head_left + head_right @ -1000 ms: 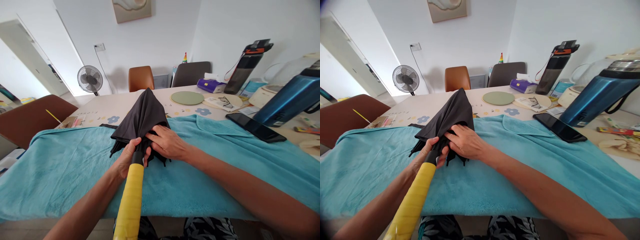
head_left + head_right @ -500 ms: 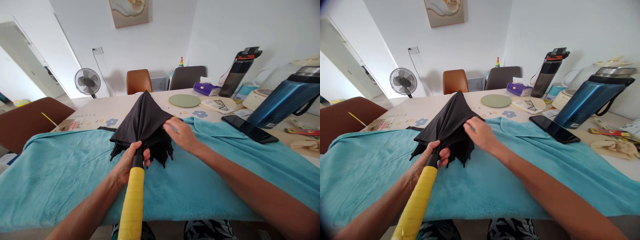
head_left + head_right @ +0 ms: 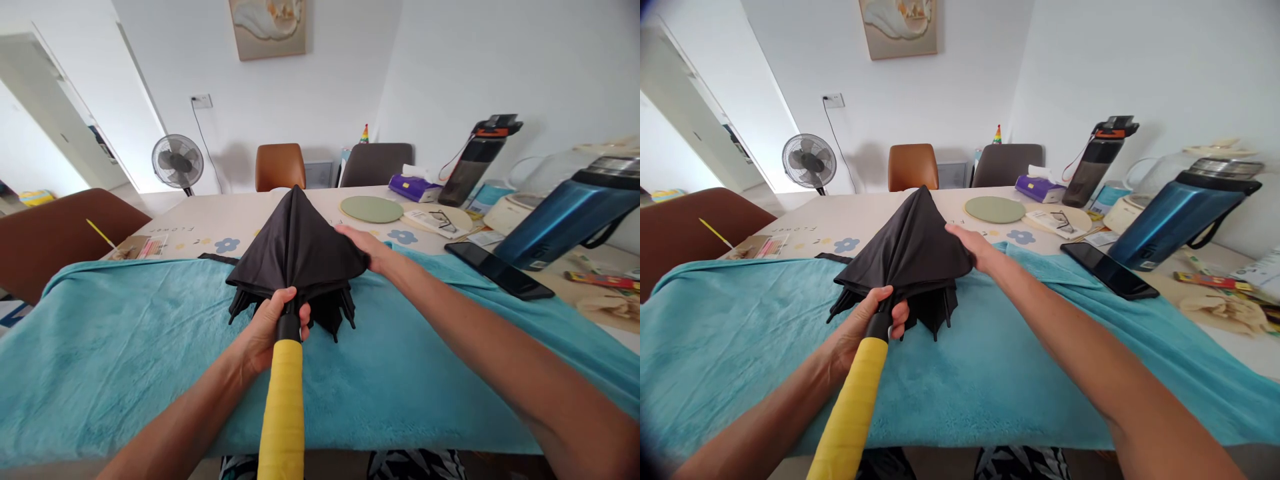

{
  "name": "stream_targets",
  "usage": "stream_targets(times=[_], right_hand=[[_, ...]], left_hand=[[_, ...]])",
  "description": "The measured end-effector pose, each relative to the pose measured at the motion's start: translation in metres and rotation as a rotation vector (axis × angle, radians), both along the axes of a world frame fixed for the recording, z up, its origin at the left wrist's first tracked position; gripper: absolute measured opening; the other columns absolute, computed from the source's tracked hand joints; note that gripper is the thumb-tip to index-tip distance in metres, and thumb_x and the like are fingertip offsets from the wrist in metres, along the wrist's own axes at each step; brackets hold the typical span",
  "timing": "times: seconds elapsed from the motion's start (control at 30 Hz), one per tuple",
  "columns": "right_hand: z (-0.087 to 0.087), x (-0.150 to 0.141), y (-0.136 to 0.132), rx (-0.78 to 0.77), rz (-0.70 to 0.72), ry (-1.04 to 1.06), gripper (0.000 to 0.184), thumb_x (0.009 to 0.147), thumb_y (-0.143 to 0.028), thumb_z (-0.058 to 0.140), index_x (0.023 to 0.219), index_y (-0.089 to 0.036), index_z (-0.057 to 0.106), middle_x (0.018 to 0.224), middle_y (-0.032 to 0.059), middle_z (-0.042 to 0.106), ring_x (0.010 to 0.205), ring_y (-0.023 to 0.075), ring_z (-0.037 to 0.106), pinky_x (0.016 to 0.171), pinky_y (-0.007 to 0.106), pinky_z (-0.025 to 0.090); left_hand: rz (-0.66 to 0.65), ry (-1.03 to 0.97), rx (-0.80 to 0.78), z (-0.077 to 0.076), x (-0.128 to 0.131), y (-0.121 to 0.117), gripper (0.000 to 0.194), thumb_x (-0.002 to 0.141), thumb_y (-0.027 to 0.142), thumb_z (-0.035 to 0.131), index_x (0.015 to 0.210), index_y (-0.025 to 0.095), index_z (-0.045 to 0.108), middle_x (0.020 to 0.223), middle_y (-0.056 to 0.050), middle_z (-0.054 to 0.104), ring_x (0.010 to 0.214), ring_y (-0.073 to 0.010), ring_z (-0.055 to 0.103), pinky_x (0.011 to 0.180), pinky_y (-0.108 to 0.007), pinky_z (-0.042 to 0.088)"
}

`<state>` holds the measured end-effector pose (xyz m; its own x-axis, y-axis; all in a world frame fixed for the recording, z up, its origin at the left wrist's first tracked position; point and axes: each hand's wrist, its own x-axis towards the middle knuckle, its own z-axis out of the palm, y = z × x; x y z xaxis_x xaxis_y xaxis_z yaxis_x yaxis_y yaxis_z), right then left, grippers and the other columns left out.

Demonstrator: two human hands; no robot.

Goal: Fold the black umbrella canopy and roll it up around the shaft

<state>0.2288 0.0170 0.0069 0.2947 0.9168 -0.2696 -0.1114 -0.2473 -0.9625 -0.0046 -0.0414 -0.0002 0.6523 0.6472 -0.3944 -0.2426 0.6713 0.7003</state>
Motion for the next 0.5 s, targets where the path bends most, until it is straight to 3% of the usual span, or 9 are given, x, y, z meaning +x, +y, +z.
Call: stream_targets(times=[0.07,0.13,0.33,0.4,0.5], right_hand=[[0.008,-0.002,0.003,-0.056,0.008,-0.092,0.013,0.067,-0.022,0.068,0.076,-0.013,0.062,0.069,0.0079,0.068,0.066,0.0191,0.063,0.059,0.028,0.05],[0.021,-0.005,0.008,-0.05,0.023,-0.111,0.008,0.066,-0.015,0.066,0.073,-0.013,0.062,0.066,0.0071,0.067,0.062,0.0183,0.062,0.055,0.027,0.048],[0.068,-0.038,0.044,0.344,0.009,0.024,0.007,0.068,-0.021,0.063,0.069,-0.015,0.06,0.067,0.0011,0.063,0.058,0.0112,0.055,0.052,0.022,0.043],[0.07,-0.062,0.057,0.418,0.055,-0.002,0.011,0.068,-0.023,0.063,0.064,-0.016,0.056,0.063,-0.0007,0.059,0.056,0.0103,0.052,0.051,0.022,0.041],[0.053,-0.102,0.068,0.427,0.15,-0.142,0.021,0.069,-0.022,0.061,0.055,-0.017,0.047,0.055,-0.0037,0.05,0.049,0.0078,0.044,0.046,0.022,0.033]], left_hand=[[0.02,0.006,-0.025,0.003,0.0,-0.001,0.029,0.077,0.036,0.054,0.059,0.015,0.046,0.054,0.001,0.049,0.043,-0.0072,0.045,0.042,-0.019,0.038],[0.041,0.009,-0.051,0.005,0.001,-0.002,0.027,0.076,0.035,0.055,0.059,0.015,0.045,0.054,0.001,0.05,0.042,-0.0071,0.044,0.041,-0.019,0.038],[0.047,-0.005,-0.044,0.001,0.001,-0.001,0.029,0.074,0.035,0.057,0.057,0.015,0.045,0.054,0.0,0.051,0.042,-0.0077,0.046,0.041,-0.019,0.037],[0.026,0.003,-0.019,-0.001,0.001,0.0,0.03,0.074,0.036,0.058,0.056,0.014,0.046,0.053,0.0,0.05,0.041,-0.0075,0.045,0.041,-0.02,0.037],[0.014,0.031,0.023,-0.004,0.0,0.001,0.032,0.073,0.037,0.06,0.055,0.013,0.05,0.053,0.0,0.05,0.041,-0.007,0.044,0.041,-0.02,0.037]])
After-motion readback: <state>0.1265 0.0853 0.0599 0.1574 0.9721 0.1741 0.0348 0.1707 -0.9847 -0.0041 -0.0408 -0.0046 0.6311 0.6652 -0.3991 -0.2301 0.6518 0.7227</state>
